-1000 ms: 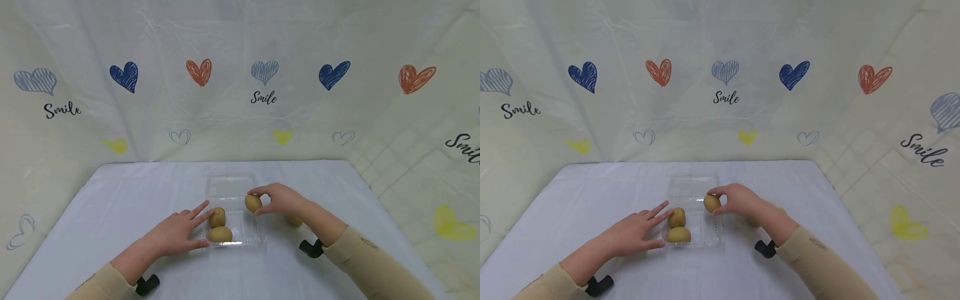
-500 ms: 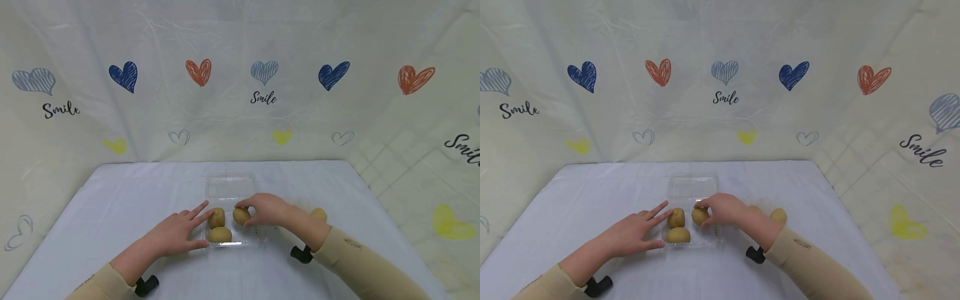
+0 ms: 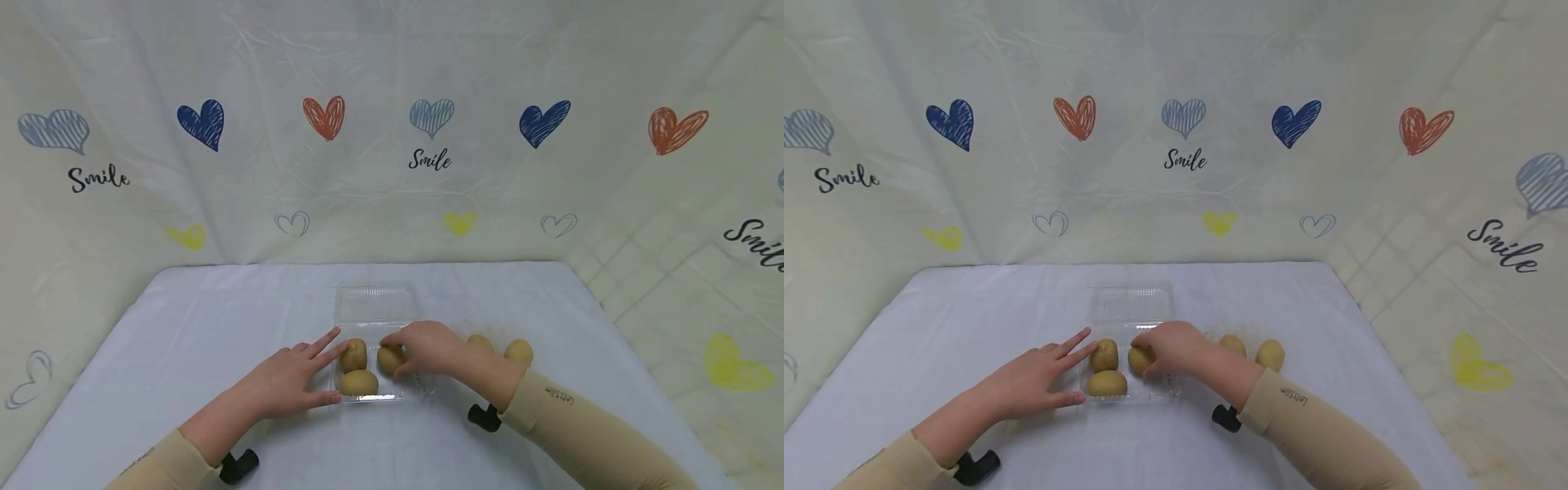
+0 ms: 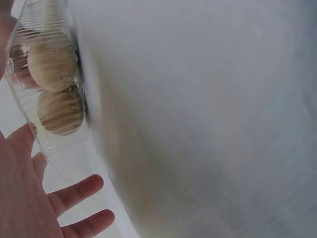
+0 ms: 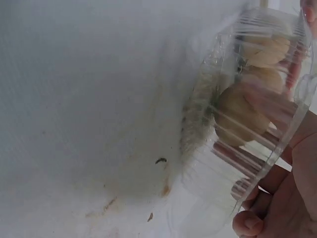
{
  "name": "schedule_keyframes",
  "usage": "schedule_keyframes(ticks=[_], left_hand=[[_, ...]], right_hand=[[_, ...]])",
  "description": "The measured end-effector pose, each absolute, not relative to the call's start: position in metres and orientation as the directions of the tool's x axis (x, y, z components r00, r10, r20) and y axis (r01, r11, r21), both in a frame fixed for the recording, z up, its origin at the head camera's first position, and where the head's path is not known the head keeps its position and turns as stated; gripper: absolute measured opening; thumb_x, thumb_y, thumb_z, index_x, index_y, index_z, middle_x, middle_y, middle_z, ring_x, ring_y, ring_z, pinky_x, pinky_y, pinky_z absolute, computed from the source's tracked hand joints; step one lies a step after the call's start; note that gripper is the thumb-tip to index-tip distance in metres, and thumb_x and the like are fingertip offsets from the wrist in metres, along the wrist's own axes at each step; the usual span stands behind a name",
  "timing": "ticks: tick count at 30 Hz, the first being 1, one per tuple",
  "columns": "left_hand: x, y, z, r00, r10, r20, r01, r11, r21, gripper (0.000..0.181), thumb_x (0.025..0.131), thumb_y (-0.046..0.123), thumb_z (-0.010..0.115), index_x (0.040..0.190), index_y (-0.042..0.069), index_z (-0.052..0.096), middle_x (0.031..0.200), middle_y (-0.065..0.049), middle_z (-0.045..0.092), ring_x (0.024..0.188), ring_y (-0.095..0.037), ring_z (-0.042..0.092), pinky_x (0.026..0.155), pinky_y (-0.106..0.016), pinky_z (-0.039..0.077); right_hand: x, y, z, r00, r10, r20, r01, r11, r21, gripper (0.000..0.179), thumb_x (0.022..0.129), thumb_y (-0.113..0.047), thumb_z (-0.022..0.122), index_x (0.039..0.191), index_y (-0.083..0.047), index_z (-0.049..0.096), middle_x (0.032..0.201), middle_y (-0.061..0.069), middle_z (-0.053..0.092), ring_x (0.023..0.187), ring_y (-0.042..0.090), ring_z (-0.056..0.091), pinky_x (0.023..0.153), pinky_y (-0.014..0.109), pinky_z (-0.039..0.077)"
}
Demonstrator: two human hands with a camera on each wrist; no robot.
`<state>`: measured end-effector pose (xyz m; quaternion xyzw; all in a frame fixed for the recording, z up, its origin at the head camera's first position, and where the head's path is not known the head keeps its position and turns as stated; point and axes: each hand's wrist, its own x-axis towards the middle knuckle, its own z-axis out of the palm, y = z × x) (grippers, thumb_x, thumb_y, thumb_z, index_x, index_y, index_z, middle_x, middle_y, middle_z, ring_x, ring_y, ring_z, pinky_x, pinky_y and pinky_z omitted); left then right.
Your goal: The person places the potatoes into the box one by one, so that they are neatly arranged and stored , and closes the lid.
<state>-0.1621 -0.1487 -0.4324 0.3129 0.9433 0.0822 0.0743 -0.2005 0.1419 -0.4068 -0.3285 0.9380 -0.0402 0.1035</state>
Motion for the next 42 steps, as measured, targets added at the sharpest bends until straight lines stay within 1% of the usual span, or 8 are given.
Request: schedule_keyframes(ticks=[8, 12, 16, 22, 25, 38, 42], left_hand=[[-0.162, -0.148, -0.432, -0.791, 0.604, -0.093, 0.580, 0.790, 0.200, 0.086, 0.086, 0.077, 0.049, 0.158, 0.040, 0.020, 0.167, 0.009, 0.007, 0.130, -0.028, 0.049, 0.102, -0.055, 0.041], [-0.162, -0.148, -0.432, -0.790, 0.606, -0.090, 0.581, 0.787, 0.207, 0.085, 0.087, 0.075, 0.050, 0.158, 0.039, 0.020, 0.167, 0.008, 0.008, 0.130, -0.029, 0.049, 0.102, -0.056, 0.041], [-0.162, -0.148, -0.432, -0.793, 0.602, -0.089, 0.578, 0.790, 0.204, 0.085, 0.087, 0.076, 0.050, 0.158, 0.040, 0.019, 0.167, 0.009, 0.008, 0.130, -0.028, 0.049, 0.102, -0.055, 0.041], [-0.162, -0.148, -0.433, -0.794, 0.600, -0.096, 0.574, 0.792, 0.205, 0.085, 0.086, 0.077, 0.050, 0.158, 0.041, 0.020, 0.167, 0.010, 0.007, 0.130, -0.028, 0.049, 0.102, -0.055, 0.041], [-0.162, -0.148, -0.433, -0.793, 0.601, -0.098, 0.575, 0.792, 0.205, 0.085, 0.086, 0.076, 0.050, 0.157, 0.041, 0.020, 0.167, 0.010, 0.007, 0.130, -0.028, 0.049, 0.102, -0.055, 0.041], [-0.161, -0.147, -0.432, -0.794, 0.601, -0.096, 0.574, 0.792, 0.209, 0.085, 0.086, 0.076, 0.051, 0.157, 0.040, 0.022, 0.167, 0.009, 0.009, 0.129, -0.029, 0.050, 0.102, -0.055, 0.042], [-0.161, -0.147, -0.432, -0.794, 0.600, -0.093, 0.573, 0.792, 0.210, 0.085, 0.086, 0.076, 0.051, 0.157, 0.040, 0.022, 0.166, 0.009, 0.009, 0.129, -0.029, 0.050, 0.102, -0.055, 0.042]], right_hand=[[-0.203, 0.147, -0.399, -0.719, -0.670, -0.187, -0.642, 0.742, -0.192, 0.050, 0.080, -0.035, 0.083, 0.128, -0.029, 0.068, 0.104, -0.010, 0.071, 0.095, 0.011, 0.065, 0.085, 0.033, 0.051], [-0.203, 0.146, -0.400, -0.705, -0.687, -0.176, -0.652, 0.725, -0.222, 0.047, 0.081, -0.033, 0.083, 0.125, -0.027, 0.069, 0.101, -0.009, 0.071, 0.092, 0.011, 0.064, 0.085, 0.033, 0.051], [-0.201, 0.144, -0.400, -0.720, -0.673, -0.169, -0.632, 0.737, -0.239, 0.046, 0.082, -0.030, 0.082, 0.126, -0.025, 0.068, 0.100, -0.007, 0.072, 0.092, 0.013, 0.065, 0.085, 0.033, 0.051], [-0.198, 0.138, -0.402, -0.770, -0.614, -0.172, -0.576, 0.785, -0.228, 0.046, 0.083, -0.028, 0.080, 0.127, -0.023, 0.067, 0.104, -0.004, 0.072, 0.094, 0.015, 0.065, 0.085, 0.034, 0.052], [-0.198, 0.136, -0.404, -0.784, -0.600, -0.159, -0.566, 0.796, -0.214, 0.045, 0.083, -0.026, 0.080, 0.127, -0.023, 0.067, 0.103, -0.004, 0.072, 0.094, 0.016, 0.066, 0.084, 0.035, 0.052], [-0.197, 0.135, -0.404, -0.792, -0.592, -0.149, -0.564, 0.803, -0.193, 0.045, 0.083, -0.028, 0.081, 0.125, -0.021, 0.067, 0.104, -0.003, 0.072, 0.095, 0.015, 0.066, 0.084, 0.035, 0.052], [-0.197, 0.135, -0.404, -0.798, -0.582, -0.154, -0.555, 0.811, -0.185, 0.047, 0.083, -0.030, 0.081, 0.127, -0.023, 0.066, 0.105, -0.004, 0.072, 0.095, 0.015, 0.065, 0.084, 0.034, 0.052]])
